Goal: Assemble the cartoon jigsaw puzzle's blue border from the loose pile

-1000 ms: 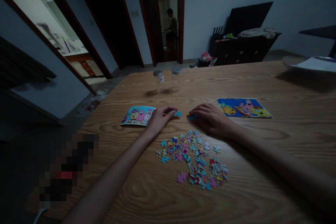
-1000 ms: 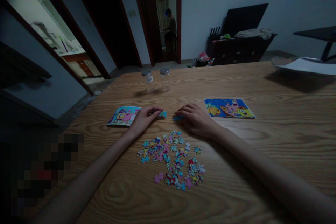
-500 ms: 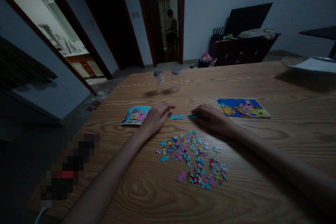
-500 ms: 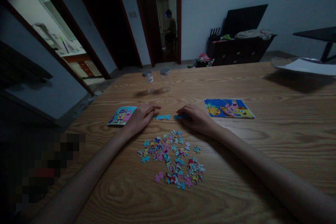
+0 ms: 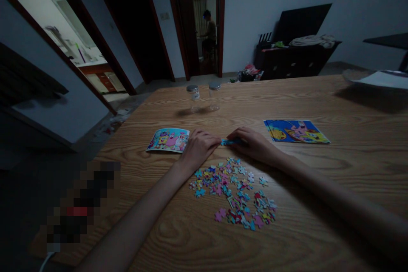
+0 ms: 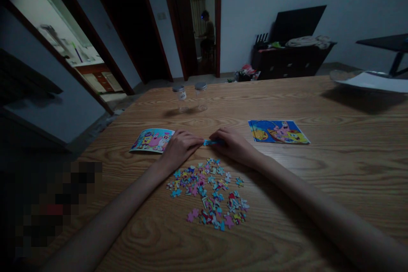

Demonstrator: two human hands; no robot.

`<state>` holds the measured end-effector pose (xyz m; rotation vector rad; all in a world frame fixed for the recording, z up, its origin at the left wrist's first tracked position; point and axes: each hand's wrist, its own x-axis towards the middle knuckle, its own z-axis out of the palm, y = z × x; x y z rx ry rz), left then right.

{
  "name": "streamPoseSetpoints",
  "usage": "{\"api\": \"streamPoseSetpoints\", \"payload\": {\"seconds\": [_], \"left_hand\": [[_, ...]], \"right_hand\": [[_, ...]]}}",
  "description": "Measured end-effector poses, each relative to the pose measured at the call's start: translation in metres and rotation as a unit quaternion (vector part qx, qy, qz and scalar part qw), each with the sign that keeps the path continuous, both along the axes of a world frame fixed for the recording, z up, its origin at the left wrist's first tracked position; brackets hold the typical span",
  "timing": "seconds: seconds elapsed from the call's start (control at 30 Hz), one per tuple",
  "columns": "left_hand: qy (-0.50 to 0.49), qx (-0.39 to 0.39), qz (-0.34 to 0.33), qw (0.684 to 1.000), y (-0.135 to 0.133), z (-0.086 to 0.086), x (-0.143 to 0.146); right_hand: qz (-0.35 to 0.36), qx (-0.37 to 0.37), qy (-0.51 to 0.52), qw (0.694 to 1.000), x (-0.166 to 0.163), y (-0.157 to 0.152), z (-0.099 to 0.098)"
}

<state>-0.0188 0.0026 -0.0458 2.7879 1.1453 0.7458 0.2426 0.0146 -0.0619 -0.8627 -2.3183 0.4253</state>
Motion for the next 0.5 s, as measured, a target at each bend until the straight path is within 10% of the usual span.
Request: {"api": "streamPoseSetpoints", "payload": {"seconds": [0.5], "left_hand": [[0.065,-0.007,-0.037,0.997,-0.007,0.006,0.002]], "right_hand": [[0.038,0.122,-0.132,0.983,-0.006,-0.014,0.016]]}}
